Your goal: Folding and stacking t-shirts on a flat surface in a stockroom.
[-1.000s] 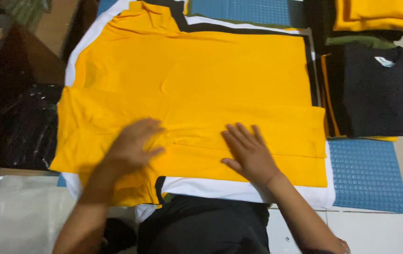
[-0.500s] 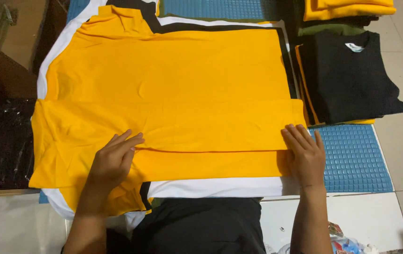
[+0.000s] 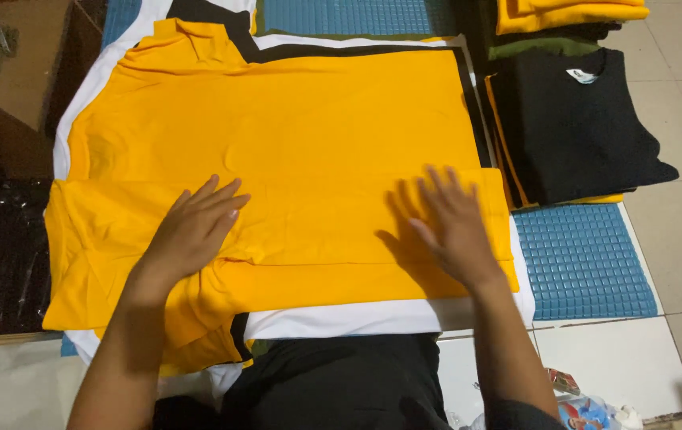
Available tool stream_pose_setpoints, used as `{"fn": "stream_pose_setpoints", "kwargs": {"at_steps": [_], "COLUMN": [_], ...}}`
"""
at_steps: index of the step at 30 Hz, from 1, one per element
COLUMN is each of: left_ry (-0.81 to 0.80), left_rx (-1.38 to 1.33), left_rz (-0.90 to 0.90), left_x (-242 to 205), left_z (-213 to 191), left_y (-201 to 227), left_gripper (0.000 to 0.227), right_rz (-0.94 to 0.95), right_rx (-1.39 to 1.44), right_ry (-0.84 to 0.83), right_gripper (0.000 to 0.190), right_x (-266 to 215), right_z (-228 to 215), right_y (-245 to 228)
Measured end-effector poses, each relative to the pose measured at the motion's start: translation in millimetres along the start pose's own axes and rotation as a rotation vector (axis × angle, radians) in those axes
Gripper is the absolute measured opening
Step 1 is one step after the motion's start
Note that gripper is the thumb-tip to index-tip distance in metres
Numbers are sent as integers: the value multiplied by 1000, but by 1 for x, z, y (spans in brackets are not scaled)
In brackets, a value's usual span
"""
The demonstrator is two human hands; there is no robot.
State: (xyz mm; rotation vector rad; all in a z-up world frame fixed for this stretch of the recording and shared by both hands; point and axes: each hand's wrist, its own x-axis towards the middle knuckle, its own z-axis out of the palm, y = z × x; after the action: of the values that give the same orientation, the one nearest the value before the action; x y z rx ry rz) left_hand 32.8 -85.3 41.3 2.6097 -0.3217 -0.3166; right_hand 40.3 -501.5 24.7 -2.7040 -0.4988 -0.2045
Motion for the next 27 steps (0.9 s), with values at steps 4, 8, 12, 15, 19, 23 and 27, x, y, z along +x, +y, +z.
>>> {"fn": "stream_pose_setpoints", "kwargs": {"at_steps": [4,8,12,15,19,23,27], "left_ry": [-190,-142,-35,125,271,379,448], "left_rx": [44,271,448,556,380,340,89], "left_rz": [-88,-123,-266,-330,-464,-384,-102], "left_x": [17,10,-10,-28,-60,-99,-138], "left_z": [3,7,3,-3,-15,2,27], "left_y": [-10,-52,-106,-147,-145,-152,-131], "left_gripper": [54,59,67,69,68,64,38], "right_rz": [-27,172,494,464,427,129,-547], "right_rx": [-87,-244,-148,-119,-209,-488,114], "right_ry": [-274,-325,-320,-181,-33,70,-58], "right_gripper": [67,74,87,83,45,62,72], "right_x": [31,30,22,13,10,29,57], "right_z": [31,26,-11,7,26,57,37], "right_y": [-12,13,28,68,68,52,-79]}}
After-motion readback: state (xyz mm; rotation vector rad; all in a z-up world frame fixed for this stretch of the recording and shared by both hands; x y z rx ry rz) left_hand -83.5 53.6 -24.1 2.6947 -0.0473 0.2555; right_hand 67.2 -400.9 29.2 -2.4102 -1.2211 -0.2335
